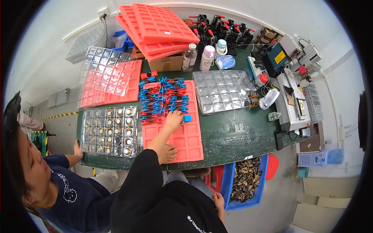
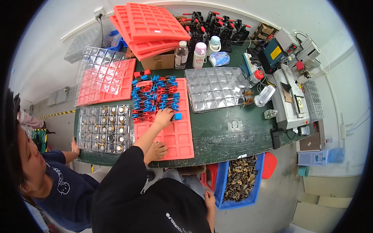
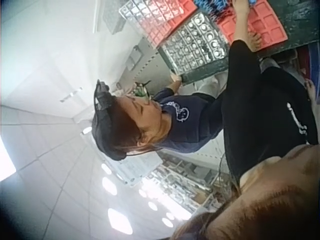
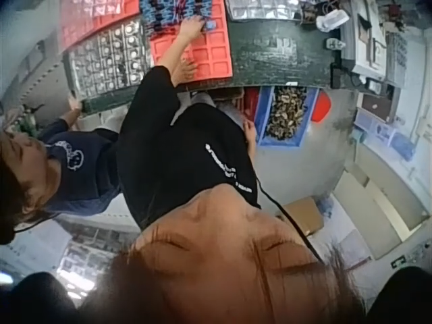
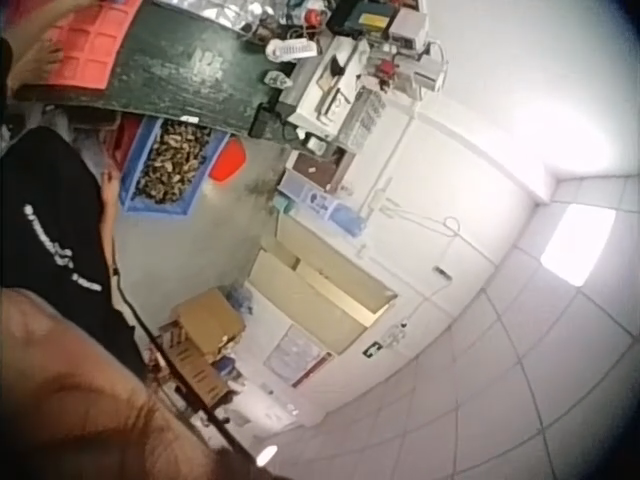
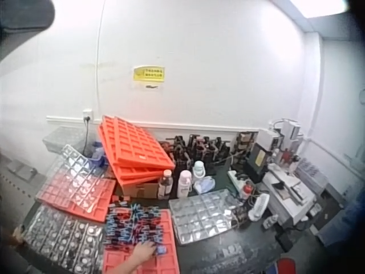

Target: The person assembles small electronic components and places them into colored plastic trays. This is done by hand, using pliers to manipulate the components.

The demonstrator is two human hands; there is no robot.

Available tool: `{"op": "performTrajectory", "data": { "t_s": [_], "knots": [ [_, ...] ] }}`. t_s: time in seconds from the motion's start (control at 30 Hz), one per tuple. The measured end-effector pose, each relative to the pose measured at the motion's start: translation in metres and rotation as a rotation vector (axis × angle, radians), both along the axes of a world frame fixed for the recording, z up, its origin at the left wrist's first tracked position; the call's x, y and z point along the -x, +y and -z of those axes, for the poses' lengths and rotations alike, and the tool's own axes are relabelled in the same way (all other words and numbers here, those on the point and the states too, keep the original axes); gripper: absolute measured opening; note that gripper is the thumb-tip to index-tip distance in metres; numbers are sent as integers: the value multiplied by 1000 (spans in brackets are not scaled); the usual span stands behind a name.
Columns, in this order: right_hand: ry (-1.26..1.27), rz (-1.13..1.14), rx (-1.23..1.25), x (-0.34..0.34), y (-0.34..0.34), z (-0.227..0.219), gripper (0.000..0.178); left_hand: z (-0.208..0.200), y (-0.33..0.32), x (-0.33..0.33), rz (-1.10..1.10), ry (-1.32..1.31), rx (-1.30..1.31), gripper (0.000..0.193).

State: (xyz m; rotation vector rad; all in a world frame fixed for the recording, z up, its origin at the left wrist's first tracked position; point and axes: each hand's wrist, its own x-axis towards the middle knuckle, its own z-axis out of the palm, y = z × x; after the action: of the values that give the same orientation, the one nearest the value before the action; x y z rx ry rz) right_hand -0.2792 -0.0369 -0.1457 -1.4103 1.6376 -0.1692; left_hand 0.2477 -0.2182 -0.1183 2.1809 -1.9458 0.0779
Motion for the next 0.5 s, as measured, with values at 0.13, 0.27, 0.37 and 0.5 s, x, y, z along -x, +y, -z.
{"op": "performTrajectory", "data": {
  "t_s": [0.13,0.27,0.37,0.5],
  "knots": [
    [-48,105,-65,-3,-6,-2,25,-13,1,-5,-8,-8,78,12],
    [-51,114,-114,-10,-13,-3,25,-8,-9,-11,-101,81,193,9],
    [-52,116,-75,-15,-15,-3,26,-5,-16,-9,-100,91,134,9],
    [-42,42,-144,-20,-19,-5,26,10,-16,-15,-61,-90,27,13]
  ]
}}
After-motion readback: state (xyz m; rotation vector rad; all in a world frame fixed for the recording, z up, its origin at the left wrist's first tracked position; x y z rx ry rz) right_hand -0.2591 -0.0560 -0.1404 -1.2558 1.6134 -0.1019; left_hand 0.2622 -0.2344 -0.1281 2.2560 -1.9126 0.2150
